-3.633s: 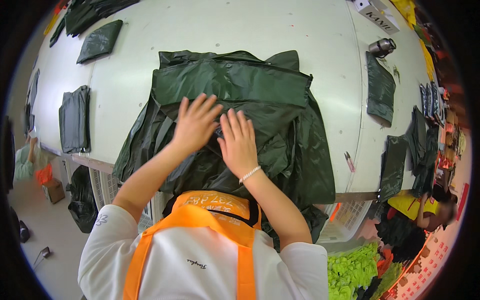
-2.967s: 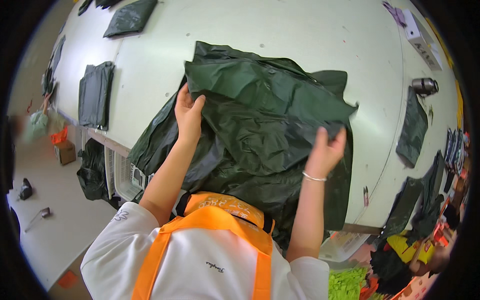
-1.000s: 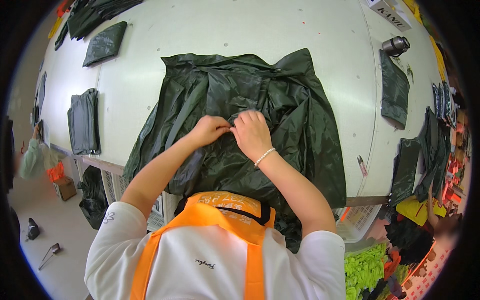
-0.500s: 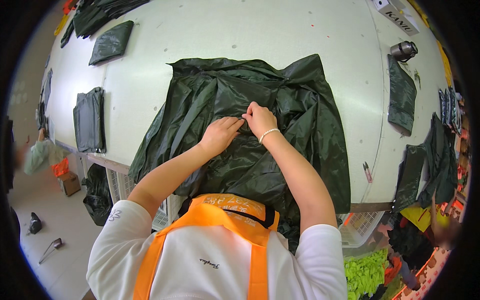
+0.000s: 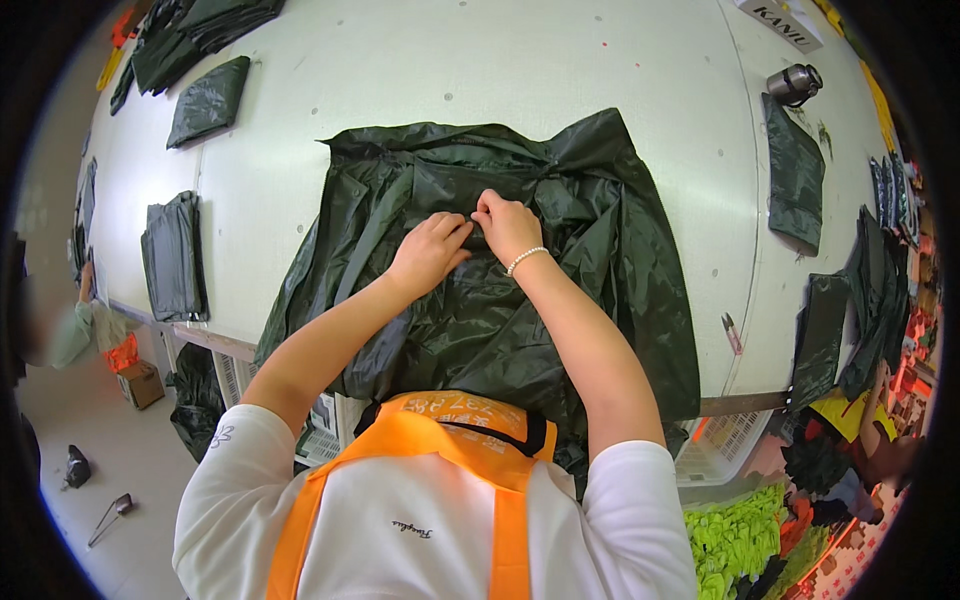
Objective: The person folds a dark green jacket on a white table. They smooth the fabric, fold the sleeves inward, fold the jacket in half, and place it on a stack of similar folded jackets.
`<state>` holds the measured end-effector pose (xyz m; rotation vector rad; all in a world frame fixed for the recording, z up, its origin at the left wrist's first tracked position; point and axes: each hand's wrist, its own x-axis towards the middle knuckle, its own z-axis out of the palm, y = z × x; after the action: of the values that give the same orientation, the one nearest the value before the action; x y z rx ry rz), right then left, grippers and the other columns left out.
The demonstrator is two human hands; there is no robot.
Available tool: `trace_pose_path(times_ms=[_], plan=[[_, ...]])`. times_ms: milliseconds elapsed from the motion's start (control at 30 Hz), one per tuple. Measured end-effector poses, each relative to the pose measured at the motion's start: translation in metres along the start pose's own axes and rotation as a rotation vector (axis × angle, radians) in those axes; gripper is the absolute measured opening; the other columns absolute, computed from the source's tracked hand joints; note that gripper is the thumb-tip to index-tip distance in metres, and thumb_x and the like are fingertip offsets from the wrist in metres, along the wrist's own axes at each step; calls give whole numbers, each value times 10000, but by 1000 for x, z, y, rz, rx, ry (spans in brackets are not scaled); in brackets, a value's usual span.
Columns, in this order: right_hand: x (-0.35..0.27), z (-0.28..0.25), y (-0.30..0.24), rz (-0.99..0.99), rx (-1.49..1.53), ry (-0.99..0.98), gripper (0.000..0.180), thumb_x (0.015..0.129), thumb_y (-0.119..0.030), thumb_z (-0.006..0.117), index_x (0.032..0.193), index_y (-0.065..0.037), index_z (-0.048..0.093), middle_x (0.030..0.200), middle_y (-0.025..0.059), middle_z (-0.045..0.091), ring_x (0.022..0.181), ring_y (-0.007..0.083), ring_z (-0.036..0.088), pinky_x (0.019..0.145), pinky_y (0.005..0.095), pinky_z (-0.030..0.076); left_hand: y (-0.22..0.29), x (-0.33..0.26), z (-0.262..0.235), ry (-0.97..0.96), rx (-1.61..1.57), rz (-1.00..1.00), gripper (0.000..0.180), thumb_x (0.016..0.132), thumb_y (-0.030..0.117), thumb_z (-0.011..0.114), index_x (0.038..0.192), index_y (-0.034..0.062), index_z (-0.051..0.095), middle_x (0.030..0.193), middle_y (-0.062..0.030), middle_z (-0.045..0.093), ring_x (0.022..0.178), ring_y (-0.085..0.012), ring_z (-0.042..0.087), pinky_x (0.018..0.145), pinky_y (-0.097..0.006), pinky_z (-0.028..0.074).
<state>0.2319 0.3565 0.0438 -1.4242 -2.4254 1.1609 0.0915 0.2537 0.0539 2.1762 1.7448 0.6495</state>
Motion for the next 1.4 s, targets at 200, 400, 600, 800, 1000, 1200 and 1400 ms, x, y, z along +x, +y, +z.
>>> trace_pose_path(times_ms=[200, 400, 600, 800, 1000, 1200, 1400], plan=[[6, -30, 17, -166, -159, 567, 57, 796, -78, 615, 843, -74, 582, 898, 90, 536, 874, 311, 553, 712, 388, 484, -2, -8, 14, 75, 99, 16, 355, 746, 114, 679, 1074, 6, 600, 1030, -82, 550, 967, -250, 540, 821, -347, 478], [27, -44, 22, -167, -225, 458, 34, 781, -75, 617, 795, -63, 589, 822, 110, 596, 818, 316, 589, 693, 396, 497, 3, -7, 15, 44, 74, -37, 348, 752, 106, 670, 1076, 4, 595, 1028, -82, 549, 972, -248, 540, 810, -344, 479], [34, -12, 7, -89, 131, 279, 49, 789, -73, 630, 820, -35, 631, 779, 136, 658, 749, 324, 636, 676, 399, 505, 0, -1, 11, 25, 18, -49, 317, 748, 118, 666, 1043, 15, 617, 1015, -78, 555, 948, -252, 545, 783, -355, 485], [12, -7, 14, -310, -119, 305, 102, 810, -100, 635, 847, -4, 637, 969, 142, 581, 919, 322, 549, 792, 379, 467, -30, 20, 3, -36, -255, -164, 207, 743, 144, 691, 919, 35, 688, 905, -100, 625, 846, -298, 600, 728, -356, 498], [6, -15, 14, -381, -213, 216, 266, 822, -289, 644, 945, -54, 640, 919, 86, 601, 915, 278, 549, 806, 394, 413, -75, 66, -8, -288, -659, -473, 296, 729, 169, 743, 981, 20, 698, 817, -138, 695, 737, -159, 653, 702, -278, 504], [29, -16, 8, -83, -92, 106, 186, 799, -245, 672, 805, -68, 615, 855, 99, 585, 867, 298, 538, 769, 395, 418, -20, 48, 2, 14, 198, -109, 154, 745, 119, 653, 887, 60, 663, 965, -72, 576, 946, -262, 550, 790, -372, 470], [15, -15, -7, -356, -402, 335, 163, 776, -193, 674, 838, -54, 616, 875, 89, 536, 879, 276, 513, 764, 375, 435, -35, 39, 3, 72, -6, -115, 249, 774, 155, 658, 1002, 57, 676, 966, -80, 608, 951, -272, 576, 800, -363, 482]])
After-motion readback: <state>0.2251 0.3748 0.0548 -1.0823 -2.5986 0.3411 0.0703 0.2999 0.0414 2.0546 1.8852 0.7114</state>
